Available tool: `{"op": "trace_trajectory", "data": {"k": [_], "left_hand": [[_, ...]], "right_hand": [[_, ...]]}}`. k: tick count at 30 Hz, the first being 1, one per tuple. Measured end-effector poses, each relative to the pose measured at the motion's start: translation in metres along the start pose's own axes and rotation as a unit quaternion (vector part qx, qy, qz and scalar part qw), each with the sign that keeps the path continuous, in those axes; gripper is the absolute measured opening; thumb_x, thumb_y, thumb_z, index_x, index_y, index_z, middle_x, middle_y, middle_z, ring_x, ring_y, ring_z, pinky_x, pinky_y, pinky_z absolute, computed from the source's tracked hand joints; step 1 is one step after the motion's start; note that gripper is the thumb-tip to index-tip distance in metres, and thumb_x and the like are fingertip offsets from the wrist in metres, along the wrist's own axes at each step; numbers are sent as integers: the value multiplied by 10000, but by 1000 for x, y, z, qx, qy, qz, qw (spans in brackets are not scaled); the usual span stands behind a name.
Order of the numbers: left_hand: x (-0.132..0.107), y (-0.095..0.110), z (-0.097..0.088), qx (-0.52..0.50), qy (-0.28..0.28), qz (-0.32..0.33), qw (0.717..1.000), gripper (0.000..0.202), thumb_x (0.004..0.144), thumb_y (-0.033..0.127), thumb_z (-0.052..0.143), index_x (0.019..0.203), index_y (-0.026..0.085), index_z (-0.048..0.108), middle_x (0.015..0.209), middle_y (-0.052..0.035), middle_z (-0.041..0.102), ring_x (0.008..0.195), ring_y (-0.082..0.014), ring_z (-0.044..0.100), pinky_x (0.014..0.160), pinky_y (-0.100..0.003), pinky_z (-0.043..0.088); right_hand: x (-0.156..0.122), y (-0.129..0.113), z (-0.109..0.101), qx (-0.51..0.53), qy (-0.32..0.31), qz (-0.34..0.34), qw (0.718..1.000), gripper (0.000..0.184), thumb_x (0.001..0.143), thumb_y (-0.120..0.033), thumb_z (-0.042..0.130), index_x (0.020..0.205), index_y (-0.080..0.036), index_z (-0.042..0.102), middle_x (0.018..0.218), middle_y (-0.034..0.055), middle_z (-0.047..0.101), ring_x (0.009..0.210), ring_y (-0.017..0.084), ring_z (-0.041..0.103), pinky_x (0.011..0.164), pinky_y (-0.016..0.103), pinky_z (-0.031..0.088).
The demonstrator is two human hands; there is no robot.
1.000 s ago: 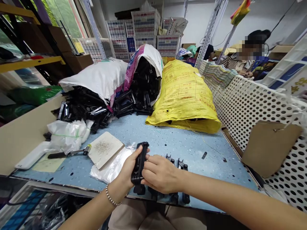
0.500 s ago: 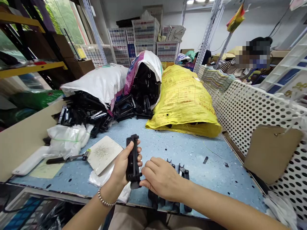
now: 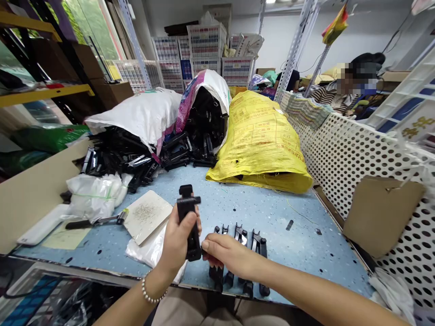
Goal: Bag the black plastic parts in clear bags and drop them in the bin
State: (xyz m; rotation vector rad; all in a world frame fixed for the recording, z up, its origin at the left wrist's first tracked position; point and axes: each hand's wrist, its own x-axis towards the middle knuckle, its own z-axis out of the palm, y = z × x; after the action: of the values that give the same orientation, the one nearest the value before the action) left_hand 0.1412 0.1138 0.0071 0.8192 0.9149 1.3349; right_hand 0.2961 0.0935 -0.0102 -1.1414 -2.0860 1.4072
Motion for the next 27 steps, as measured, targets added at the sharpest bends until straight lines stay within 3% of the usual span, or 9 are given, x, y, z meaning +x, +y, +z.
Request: {"op": "trace_trajectory", "data": {"k": [2,8,11,15,17,19,21,25,27], "left_hand": [[6,1,0,-68,-3,-79,995,446,739,461,695,1060,193,541,748,26,561,525,-74,509,490,-196,433],[17,-16,1,-170,-27,-287,942,391,752,442,681,995,162,558,695,27,543,479,-73,519,429,-179,394],[12,-21,2,-161,-32,-289,943,385,771,462,654,976,148,566,681,23,540,475,-72,507,437,-185,391],[-4,-9,0,-55,0,-31,998,432,747,444,691,1077,196,563,753,17,584,554,-88,528,532,-211,440],[-10,-1,-2,19,-7,66,998,528,684,374,767,1141,222,551,822,4,614,667,-122,573,626,-228,467],[-11,5,-4,40,-20,70,997,549,684,364,768,1164,229,538,838,-1,614,688,-131,577,639,-235,471],[-5,7,-4,-5,-21,5,1000,473,744,439,695,1129,212,540,786,8,585,593,-106,542,561,-226,458],[8,3,-1,-111,-32,-143,983,472,740,493,668,1067,179,538,725,33,533,473,-60,472,451,-191,407],[7,-1,0,-110,-38,-158,981,433,739,488,672,1007,173,543,728,31,539,467,-55,472,440,-182,397]], "right_hand": [[-1,-3,-8,-160,52,-104,980,381,970,-458,297,933,-169,542,844,62,595,758,171,533,680,312,436],[1,-12,-32,-512,54,-395,761,193,953,-303,425,980,-195,582,873,65,629,736,171,501,630,320,339],[2,-9,-26,-440,54,-398,803,249,957,-345,405,864,-193,579,755,47,595,695,165,479,632,314,344],[1,2,2,-136,86,-155,975,397,980,-436,269,781,-189,509,674,14,525,640,144,481,595,274,389],[0,4,11,-5,40,-37,999,457,986,-459,172,769,-192,474,606,-19,473,549,120,464,511,238,381],[-1,3,10,-7,21,-22,1000,447,981,-473,190,803,-188,484,625,-17,494,553,117,475,512,233,395],[-1,-1,0,-138,63,-113,982,365,961,-474,324,889,-178,525,761,34,573,679,146,515,610,269,432],[0,-5,-19,-413,93,-347,837,198,946,-318,443,965,-161,563,810,67,591,739,178,509,669,319,407],[0,-3,-19,-435,81,-384,810,174,945,-276,441,917,-165,572,743,44,569,691,169,495,641,314,391]]}}
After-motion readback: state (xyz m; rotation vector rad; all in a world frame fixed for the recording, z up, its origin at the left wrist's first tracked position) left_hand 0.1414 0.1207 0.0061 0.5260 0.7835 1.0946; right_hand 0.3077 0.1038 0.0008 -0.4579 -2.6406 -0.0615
